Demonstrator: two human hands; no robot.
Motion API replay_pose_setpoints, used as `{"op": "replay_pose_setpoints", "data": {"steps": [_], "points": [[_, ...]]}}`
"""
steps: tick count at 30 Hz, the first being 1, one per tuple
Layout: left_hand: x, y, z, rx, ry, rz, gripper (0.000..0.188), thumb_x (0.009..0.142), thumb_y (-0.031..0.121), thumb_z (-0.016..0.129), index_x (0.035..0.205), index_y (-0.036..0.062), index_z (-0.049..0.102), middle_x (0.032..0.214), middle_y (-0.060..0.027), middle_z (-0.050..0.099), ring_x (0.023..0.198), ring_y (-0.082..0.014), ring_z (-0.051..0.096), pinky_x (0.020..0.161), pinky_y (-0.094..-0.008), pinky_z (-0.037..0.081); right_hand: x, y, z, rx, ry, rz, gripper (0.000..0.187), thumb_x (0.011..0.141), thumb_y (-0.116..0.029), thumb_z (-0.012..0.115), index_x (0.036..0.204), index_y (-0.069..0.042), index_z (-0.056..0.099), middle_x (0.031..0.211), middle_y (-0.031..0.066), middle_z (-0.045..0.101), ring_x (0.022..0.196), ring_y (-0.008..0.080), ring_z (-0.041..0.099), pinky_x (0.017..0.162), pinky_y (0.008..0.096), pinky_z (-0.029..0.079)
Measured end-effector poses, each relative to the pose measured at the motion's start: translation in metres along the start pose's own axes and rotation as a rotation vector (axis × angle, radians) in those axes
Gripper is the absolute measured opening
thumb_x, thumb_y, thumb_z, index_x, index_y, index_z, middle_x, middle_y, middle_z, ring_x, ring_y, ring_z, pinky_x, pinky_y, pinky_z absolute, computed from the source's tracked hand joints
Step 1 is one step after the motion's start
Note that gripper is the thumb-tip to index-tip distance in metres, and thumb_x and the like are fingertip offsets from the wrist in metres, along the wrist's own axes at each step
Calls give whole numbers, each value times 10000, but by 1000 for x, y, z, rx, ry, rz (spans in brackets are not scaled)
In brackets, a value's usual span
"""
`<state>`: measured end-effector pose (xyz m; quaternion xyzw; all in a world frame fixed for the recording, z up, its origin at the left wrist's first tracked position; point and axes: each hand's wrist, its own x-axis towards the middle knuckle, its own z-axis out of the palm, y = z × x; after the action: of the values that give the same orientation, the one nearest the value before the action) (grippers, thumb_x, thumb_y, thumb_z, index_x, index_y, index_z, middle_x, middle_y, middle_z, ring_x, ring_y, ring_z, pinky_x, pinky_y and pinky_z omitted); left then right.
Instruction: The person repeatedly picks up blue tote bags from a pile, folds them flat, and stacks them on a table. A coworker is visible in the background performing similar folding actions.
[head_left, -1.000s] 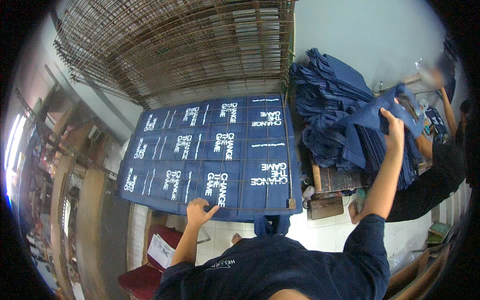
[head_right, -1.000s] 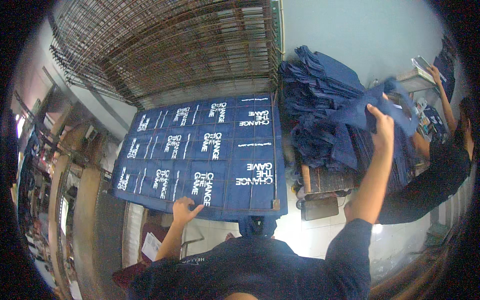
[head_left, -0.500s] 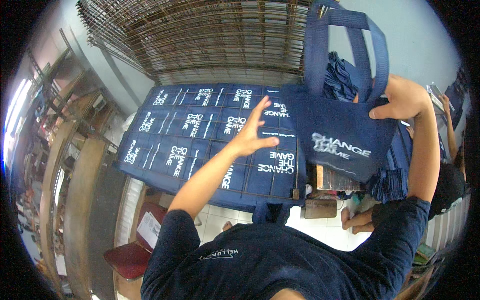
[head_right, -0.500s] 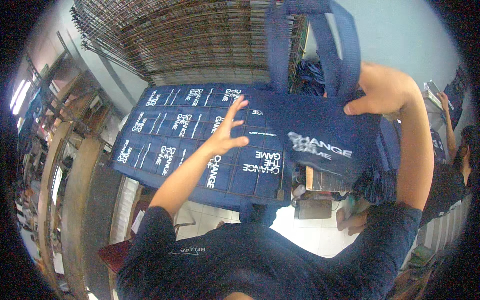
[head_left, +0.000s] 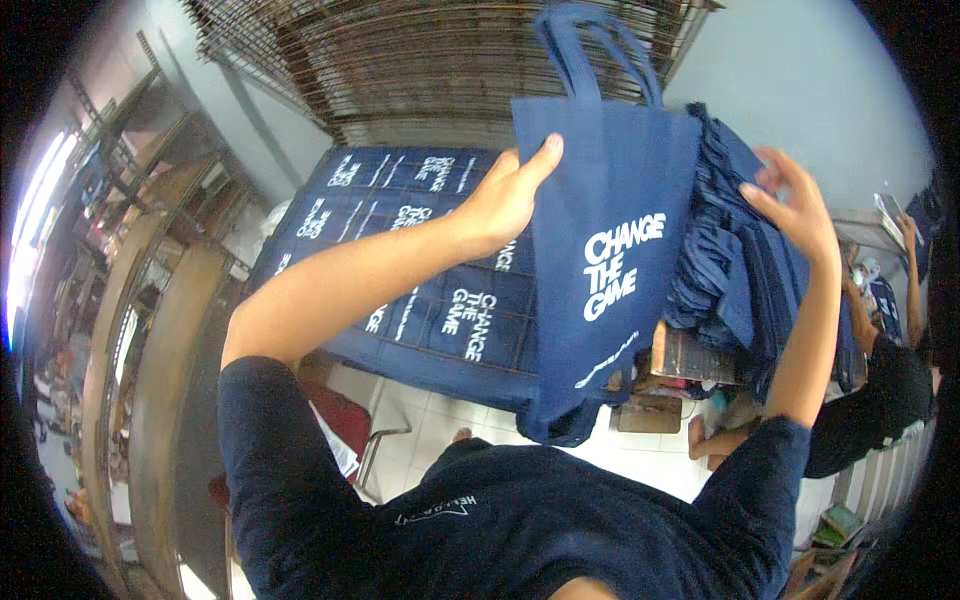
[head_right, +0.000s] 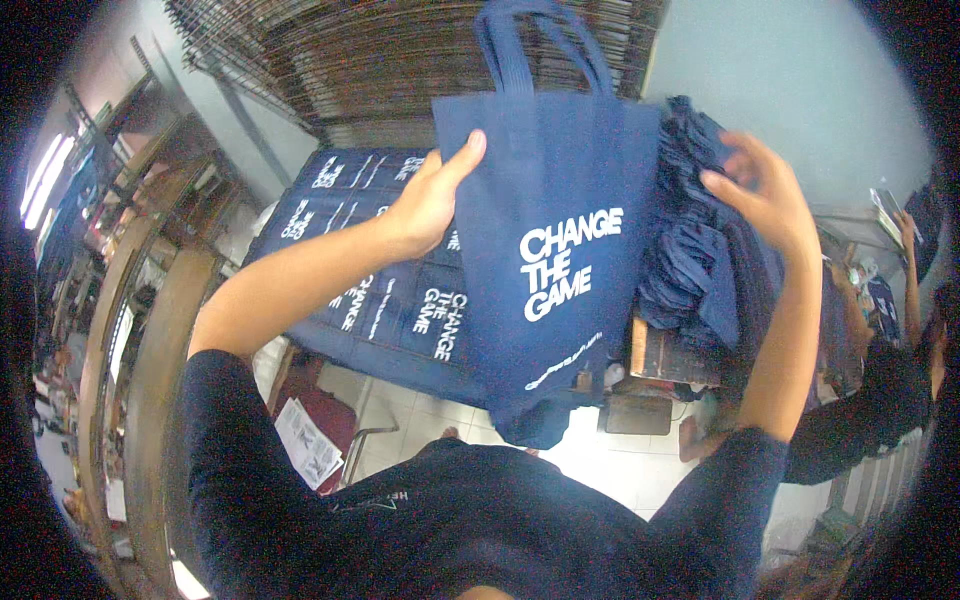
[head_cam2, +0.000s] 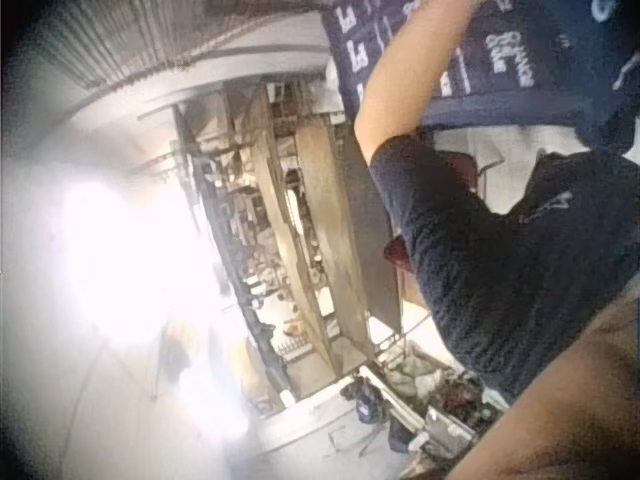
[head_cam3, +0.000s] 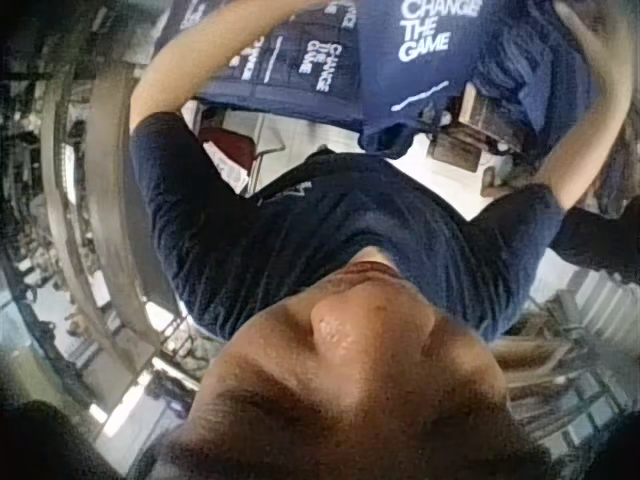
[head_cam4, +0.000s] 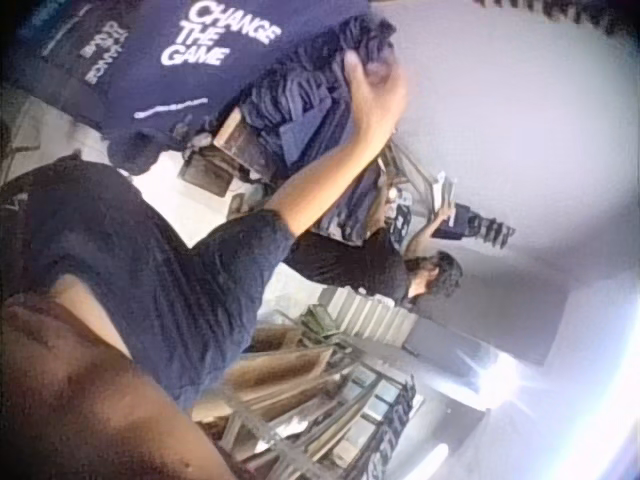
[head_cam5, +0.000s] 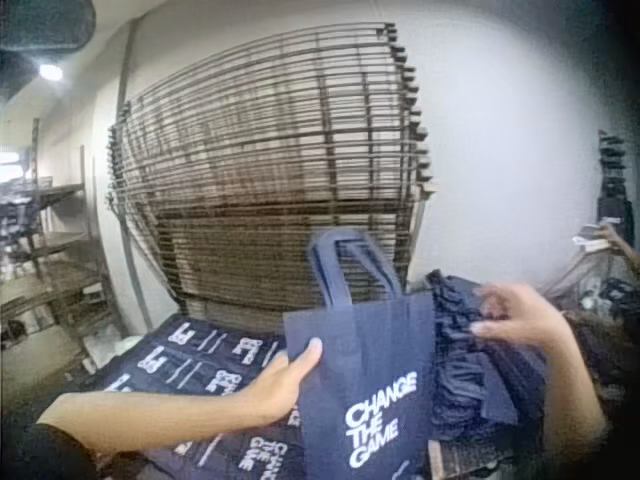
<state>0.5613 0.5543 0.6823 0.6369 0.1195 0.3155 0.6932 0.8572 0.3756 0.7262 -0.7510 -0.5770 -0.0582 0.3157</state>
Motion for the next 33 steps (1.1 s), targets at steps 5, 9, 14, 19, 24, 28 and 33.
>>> {"op": "replay_pose_setpoints", "data": {"steps": [5,9,14,19,24,28,33], "points": [[-16,24,-44,-41,267,70,503,973,395,360,1197,-47,452,1138,-140,563,1017,-205,555,892,-330,441,-113,-7,115,679,-113,269,409,865,-448,558,967,-53,571,760,14,589,705,107,540,583,253,417],[-34,31,-105,-113,367,-39,528,969,424,355,1260,-15,391,1179,-126,533,1053,-205,533,927,-336,417,-182,-96,248,1553,-444,824,757,823,-734,275,1164,-90,482,952,174,623,734,283,624,639,373,500],[-76,5,-217,-217,419,68,556,976,401,350,1366,13,278,1273,-110,464,1130,-202,485,971,-326,387,-160,-200,320,1969,-489,928,705,835,-699,315,1271,-151,400,1134,204,562,891,335,616,736,414,514],[-127,-35,-323,-252,575,183,508,934,416,459,1292,76,337,1225,-116,509,1102,-259,526,941,-420,435,-110,-250,352,1777,-232,803,540,854,-253,513,1353,-145,339,1175,74,518,1060,213,515,894,334,423],[-141,-18,-387,-297,700,94,521,925,411,482,1306,92,326,1255,-99,487,1115,-264,516,942,-454,421,-49,-303,400,1429,-152,625,612,742,51,450,1344,11,353,1379,126,361,1285,220,330,1041,321,276],[-101,-3,-473,-472,644,49,525,931,422,441,1272,25,406,1263,-148,500,1170,-288,476,1008,-496,333,33,-323,448,1390,-105,497,664,693,73,467,1345,60,341,1459,166,257,1391,235,132,1102,308,143],[-66,47,-574,-419,555,312,445,887,449,522,1179,116,471,1265,-106,485,1129,-250,482,899,-486,396,149,-381,511,1480,76,164,677,692,145,439,1355,50,335,1454,137,284,1334,189,273,986,257,336]]}}
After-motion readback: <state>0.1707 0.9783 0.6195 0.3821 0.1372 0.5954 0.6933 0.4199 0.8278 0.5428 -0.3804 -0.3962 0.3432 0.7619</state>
